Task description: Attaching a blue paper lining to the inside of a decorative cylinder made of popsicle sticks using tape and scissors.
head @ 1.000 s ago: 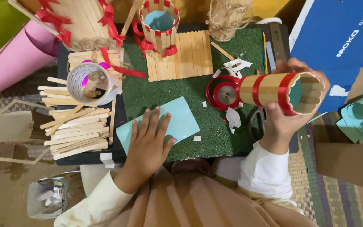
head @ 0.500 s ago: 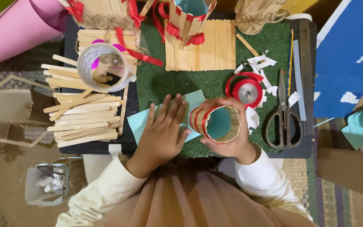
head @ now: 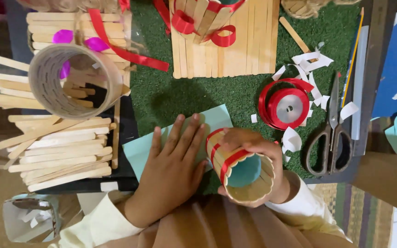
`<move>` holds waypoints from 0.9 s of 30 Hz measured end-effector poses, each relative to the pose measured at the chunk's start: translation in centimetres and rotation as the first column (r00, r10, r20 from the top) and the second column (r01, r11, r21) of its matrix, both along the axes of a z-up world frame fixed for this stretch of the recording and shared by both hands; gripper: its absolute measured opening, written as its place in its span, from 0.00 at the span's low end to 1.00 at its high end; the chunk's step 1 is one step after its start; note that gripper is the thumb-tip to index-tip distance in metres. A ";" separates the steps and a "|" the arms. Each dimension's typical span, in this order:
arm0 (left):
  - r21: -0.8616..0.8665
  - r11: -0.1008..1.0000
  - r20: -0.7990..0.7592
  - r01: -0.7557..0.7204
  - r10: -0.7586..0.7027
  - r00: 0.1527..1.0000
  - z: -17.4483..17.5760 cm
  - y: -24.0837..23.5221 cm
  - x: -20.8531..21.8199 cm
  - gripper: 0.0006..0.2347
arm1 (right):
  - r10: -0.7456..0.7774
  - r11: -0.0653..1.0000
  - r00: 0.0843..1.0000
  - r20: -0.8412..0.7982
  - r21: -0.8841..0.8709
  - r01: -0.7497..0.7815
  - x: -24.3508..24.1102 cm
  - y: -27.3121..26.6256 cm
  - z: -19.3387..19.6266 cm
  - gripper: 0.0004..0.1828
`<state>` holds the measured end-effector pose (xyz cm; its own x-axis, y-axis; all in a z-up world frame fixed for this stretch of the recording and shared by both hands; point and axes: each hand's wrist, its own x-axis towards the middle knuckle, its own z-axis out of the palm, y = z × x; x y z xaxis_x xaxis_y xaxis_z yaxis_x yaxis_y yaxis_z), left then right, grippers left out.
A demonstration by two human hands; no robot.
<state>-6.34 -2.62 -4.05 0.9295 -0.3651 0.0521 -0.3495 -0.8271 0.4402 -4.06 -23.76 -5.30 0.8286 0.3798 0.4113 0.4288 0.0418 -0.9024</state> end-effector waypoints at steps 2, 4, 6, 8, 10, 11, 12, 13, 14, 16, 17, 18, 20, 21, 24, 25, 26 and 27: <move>0.024 1.000 -0.019 0.015 -0.014 1.000 0.0 0.0 0.1 0.32 | 0.012 1.000 1.000 -0.029 0.014 -0.012 0.1 -0.3 0.2 0.45; 0.043 0.999 -0.036 0.027 -0.026 0.999 -0.1 0.0 0.3 0.33 | 0.027 0.999 0.998 -0.057 0.025 -0.026 0.2 -0.8 0.5 0.46; 0.072 0.997 -0.048 0.025 -0.021 0.999 -0.1 -0.1 0.2 0.33 | 0.113 0.991 0.991 -0.071 0.078 -0.107 0.3 -1.4 1.0 0.47; 0.081 0.996 -0.057 0.029 -0.024 0.998 -0.3 -0.1 0.2 0.33 | 0.088 0.995 0.992 -0.092 0.063 -0.082 -0.1 -1.2 1.8 0.47; 0.090 0.995 -0.058 0.037 -0.032 0.998 -0.4 -0.1 0.2 0.33 | 0.059 0.997 0.993 -0.105 0.047 -0.054 -0.6 -0.9 2.6 0.46; 0.095 0.995 -0.053 0.032 -0.027 0.998 -0.5 -0.2 0.1 0.32 | 0.016 0.997 0.992 -0.127 0.076 -0.007 -0.8 -0.6 3.0 0.44; 0.100 0.995 -0.048 0.027 -0.023 0.999 -0.5 -0.2 0.0 0.32 | -0.025 0.994 0.989 -0.149 0.103 0.041 -1.0 -0.4 3.4 0.43; 0.101 0.994 -0.048 0.028 -0.024 0.999 -0.6 -0.3 0.0 0.32 | -0.026 0.994 0.988 -0.149 0.104 0.042 -1.6 -0.4 3.2 0.43; 0.095 0.995 -0.048 0.032 -0.028 0.998 -0.6 -0.2 0.0 0.32 | -0.166 0.959 0.974 -0.156 0.206 0.196 -2.2 -0.3 3.1 0.42; 0.089 0.996 -0.046 0.028 -0.024 0.999 -0.5 -0.3 0.0 0.31 | -0.292 0.891 0.939 -0.183 0.304 0.337 -2.8 -1.8 3.0 0.42; 0.084 0.996 -0.046 0.024 -0.020 0.999 -0.3 -0.3 0.1 0.31 | -0.225 0.927 0.957 -0.184 0.262 0.268 -2.8 -3.2 3.0 0.48; 0.079 0.997 -0.046 0.019 -0.016 0.999 -0.1 -0.3 0.3 0.32 | -0.156 0.956 0.970 -0.189 0.219 0.197 -2.7 -4.7 3.0 0.54; 0.069 0.998 -0.045 0.009 -0.006 0.999 -0.2 -0.3 0.1 0.31 | -0.078 0.989 0.981 -0.175 0.113 0.098 -1.1 -3.3 3.7 0.53; 0.060 0.998 -0.046 0.003 0.000 0.999 -0.2 -0.3 0.1 0.31 | -0.002 1.000 0.985 -0.175 0.007 0.003 -0.3 -2.6 4.0 0.53; 0.062 0.998 -0.036 -0.007 0.009 0.999 0.0 -0.2 0.2 0.32 | 0.078 0.997 0.997 -0.016 -0.013 -0.078 -0.3 -1.3 1.5 0.51; 0.061 0.998 -0.031 -0.006 0.008 0.999 0.0 -0.3 0.2 0.32 | 0.077 0.997 0.997 -0.012 -0.014 -0.077 -0.3 -1.1 1.2 0.51; 0.069 0.997 -0.023 -0.019 0.021 1.000 0.0 -0.4 0.1 0.32 | 0.065 0.998 0.998 0.003 0.002 -0.065 -0.3 -0.9 0.9 0.50; 0.077 0.996 -0.015 -0.033 0.034 0.999 -0.1 -0.5 0.1 0.33 | 0.052 0.998 0.998 0.018 0.017 -0.053 -0.3 -0.6 0.5 0.49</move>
